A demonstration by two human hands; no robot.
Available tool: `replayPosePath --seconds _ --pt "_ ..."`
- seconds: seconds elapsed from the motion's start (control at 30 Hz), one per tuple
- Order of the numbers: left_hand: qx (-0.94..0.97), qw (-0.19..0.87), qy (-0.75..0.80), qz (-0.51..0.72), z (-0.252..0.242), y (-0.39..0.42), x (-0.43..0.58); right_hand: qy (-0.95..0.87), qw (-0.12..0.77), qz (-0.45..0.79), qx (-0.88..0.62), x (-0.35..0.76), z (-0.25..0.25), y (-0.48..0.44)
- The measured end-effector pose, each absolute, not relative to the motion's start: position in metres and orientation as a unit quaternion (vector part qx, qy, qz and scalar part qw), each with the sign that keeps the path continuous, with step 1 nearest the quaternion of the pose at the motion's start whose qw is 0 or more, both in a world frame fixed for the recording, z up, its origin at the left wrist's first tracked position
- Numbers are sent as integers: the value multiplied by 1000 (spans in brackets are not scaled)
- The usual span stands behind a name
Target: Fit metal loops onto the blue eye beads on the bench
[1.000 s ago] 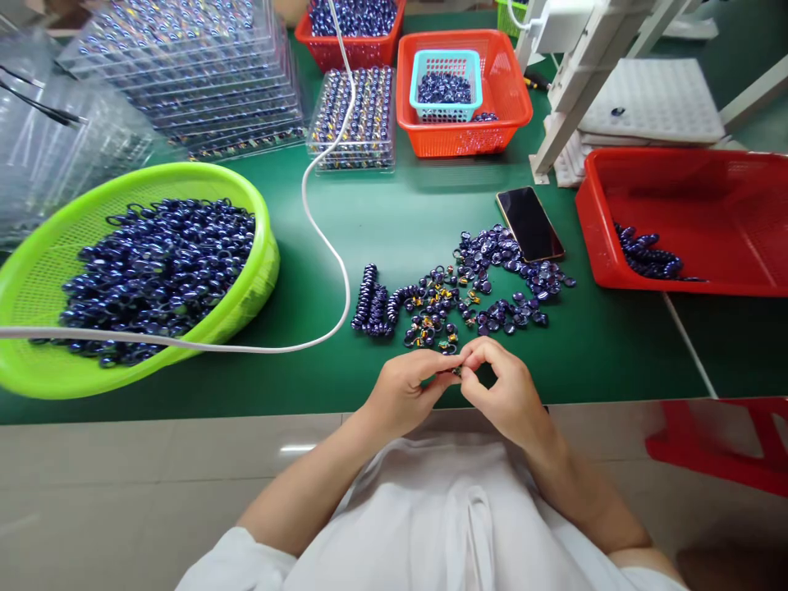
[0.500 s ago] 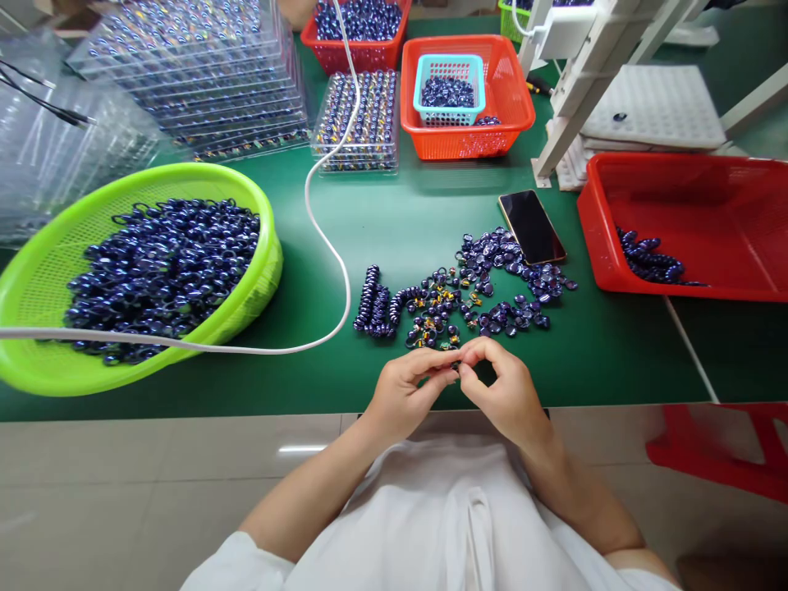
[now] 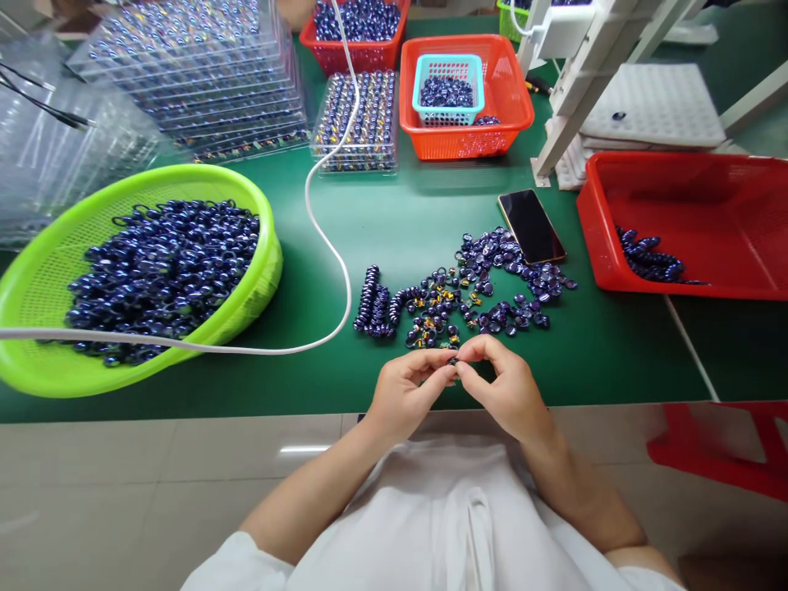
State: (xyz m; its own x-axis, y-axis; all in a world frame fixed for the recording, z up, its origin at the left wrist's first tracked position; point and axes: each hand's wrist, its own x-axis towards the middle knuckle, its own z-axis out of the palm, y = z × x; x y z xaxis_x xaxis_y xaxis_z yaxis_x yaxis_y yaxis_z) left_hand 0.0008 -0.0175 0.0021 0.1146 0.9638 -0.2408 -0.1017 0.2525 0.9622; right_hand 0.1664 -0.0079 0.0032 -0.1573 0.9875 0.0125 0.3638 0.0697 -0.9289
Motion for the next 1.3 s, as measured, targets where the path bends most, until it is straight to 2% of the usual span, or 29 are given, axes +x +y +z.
replayPosePath --seconds 0.2,0.47,0.7,0.83,1.13,1.3 --pt "363 635 524 436 11 -12 0 -671 369 429 -478 175 3 -11" --pt "353 638 532 430 6 -9 -2 -697 407 368 -461 187 -11 -18" --pt "359 649 526 416 8 -7 3 -779 428 270 -370 182 -12 -16" --pt "370 643 529 412 7 -7 4 -798 426 207 -374 178 -12 -15" --pt "450 619 528 368 -2 -15 6 -765 408 249 -431 175 -14 -16" --pt "573 541 497 363 0 -18 2 -730 394 294 -475 177 -10 -14"
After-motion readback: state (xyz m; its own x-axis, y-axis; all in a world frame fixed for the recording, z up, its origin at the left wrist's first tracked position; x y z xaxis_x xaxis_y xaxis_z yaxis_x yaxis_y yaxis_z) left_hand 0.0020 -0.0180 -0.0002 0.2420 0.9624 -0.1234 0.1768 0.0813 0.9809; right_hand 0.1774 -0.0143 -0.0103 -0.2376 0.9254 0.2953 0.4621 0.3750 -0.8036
